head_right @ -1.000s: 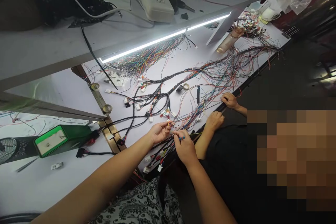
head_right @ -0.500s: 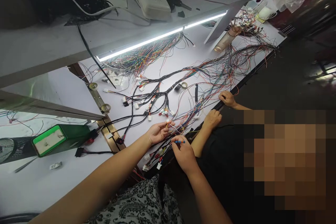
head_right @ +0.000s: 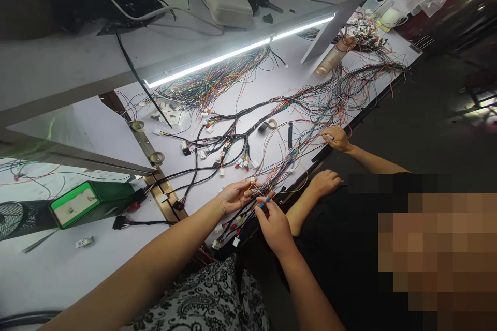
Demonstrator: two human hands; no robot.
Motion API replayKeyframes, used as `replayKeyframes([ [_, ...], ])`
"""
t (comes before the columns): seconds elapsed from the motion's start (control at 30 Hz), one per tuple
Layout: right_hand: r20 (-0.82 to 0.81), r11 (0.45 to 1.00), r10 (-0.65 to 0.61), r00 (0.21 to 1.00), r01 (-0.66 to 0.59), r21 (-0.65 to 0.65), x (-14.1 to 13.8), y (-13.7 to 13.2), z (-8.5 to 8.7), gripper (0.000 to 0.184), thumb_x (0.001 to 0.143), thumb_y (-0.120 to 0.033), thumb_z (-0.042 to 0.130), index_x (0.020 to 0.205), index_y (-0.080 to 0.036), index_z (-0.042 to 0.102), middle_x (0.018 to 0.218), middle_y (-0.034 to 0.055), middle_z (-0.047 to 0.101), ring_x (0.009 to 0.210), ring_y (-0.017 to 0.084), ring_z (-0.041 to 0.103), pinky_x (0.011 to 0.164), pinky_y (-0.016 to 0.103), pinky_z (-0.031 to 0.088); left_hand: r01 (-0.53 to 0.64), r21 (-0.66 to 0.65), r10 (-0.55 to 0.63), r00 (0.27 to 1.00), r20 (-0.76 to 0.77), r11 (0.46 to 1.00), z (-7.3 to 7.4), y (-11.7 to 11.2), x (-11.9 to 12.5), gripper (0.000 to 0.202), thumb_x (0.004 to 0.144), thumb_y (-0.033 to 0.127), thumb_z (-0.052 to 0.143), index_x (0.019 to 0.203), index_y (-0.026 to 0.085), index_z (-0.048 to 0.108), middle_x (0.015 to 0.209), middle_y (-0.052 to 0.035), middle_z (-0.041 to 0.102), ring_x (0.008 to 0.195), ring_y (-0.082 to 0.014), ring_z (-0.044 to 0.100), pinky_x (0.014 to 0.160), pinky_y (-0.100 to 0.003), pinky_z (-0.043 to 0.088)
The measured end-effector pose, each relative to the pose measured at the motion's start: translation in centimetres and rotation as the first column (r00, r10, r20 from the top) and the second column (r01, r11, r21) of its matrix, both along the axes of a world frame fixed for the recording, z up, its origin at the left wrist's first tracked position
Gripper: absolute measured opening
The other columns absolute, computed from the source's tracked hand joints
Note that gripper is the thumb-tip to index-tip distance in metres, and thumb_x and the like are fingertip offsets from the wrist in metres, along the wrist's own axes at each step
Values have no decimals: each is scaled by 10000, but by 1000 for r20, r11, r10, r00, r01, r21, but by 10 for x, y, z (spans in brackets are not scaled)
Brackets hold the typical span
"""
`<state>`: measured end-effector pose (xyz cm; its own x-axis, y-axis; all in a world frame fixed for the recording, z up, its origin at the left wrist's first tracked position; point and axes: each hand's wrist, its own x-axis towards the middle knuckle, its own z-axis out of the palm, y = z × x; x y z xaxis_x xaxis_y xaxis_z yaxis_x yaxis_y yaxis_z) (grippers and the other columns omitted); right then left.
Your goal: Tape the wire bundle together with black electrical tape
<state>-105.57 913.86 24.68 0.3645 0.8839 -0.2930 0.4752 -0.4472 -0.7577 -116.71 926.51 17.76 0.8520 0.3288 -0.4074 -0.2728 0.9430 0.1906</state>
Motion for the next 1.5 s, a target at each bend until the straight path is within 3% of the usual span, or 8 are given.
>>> replayKeyframes([
  [0.13, -8, 999, -31, 999, 32, 30, 3, 2, 7, 327, 853, -429, 530, 1088, -214, 608, 1011, 64, 664, 875, 227, 619, 844, 390, 482, -1, 96, 1, 1000, -5, 995, 6, -7, 0, 226, 808, 287, 697, 925, 146, 566, 1127, -81, 620, 508, -10, 431, 430, -140, 333],
  [0.27, -41, 990, -101, 994, 104, 90, 6, 7, 19, 307, 852, -465, 542, 1009, -219, 638, 1000, 69, 675, 866, 229, 641, 842, 398, 512, -4, 260, 12, 999, -30, 966, 8, -17, -2, 337, 789, 360, 716, 1011, 181, 536, 1014, -47, 645, 540, -46, 494, 532, -197, 407],
  [0.37, -112, 973, -185, 976, 198, 118, 9, 10, 25, 341, 845, -493, 560, 1019, -209, 630, 999, 73, 676, 872, 229, 657, 817, 390, 544, 50, 473, -12, 996, -84, 880, 5, -24, -3, 369, 816, 418, 672, 1064, 185, 528, 978, -34, 641, 617, -77, 536, 627, -239, 440],
  [0.47, -157, 952, -247, 956, 269, 143, 13, 11, 25, 368, 830, -495, 591, 1047, -198, 605, 962, 68, 678, 850, 217, 667, 782, 368, 570, 98, 596, -28, 992, -126, 797, -2, -30, -3, 396, 815, 457, 656, 1078, 180, 547, 975, -31, 633, 749, -114, 565, 753, -282, 456],
  [0.7, -201, 956, -233, 951, 262, 131, 19, 13, 16, 386, 820, -502, 607, 1052, -194, 589, 989, 73, 672, 854, 213, 671, 760, 364, 587, 133, 679, -44, 988, -147, 722, -5, -34, -2, 403, 835, 469, 624, 1133, 198, 610, 1088, -46, 630, 1031, -181, 554, 998, -342, 378],
  [0.9, -220, 959, -240, 946, 266, 98, 18, 14, 12, 404, 809, -523, 609, 1042, -193, 592, 969, 76, 688, 840, 217, 680, 756, 359, 592, 156, 804, -58, 987, -150, 574, 2, -30, -6, 403, 895, 450, 541, 1202, 200, 614, 1203, -74, 606, 1138, -209, 522, 1051, -352, 344],
  [1.33, -215, 969, -222, 951, 239, 59, 17, 19, 16, 416, 794, -555, 611, 1003, -195, 594, 905, 69, 689, 792, 226, 684, 751, 375, 590, 156, 777, -59, 987, -151, 610, 4, -31, -7, 395, 883, 470, 545, 1165, 211, 644, 1150, -68, 629, 1096, -194, 547, 1019, -311, 366],
  [1.5, -134, 984, -162, 978, 171, 55, 17, 19, 15, 354, 831, -524, 579, 971, -201, 611, 905, 65, 686, 793, 219, 683, 769, 371, 579, 147, 773, -71, 989, -131, 617, 3, -30, -8, 384, 887, 469, 541, 1154, 214, 646, 1165, -70, 619, 1087, -197, 552, 1015, -320, 369],
])
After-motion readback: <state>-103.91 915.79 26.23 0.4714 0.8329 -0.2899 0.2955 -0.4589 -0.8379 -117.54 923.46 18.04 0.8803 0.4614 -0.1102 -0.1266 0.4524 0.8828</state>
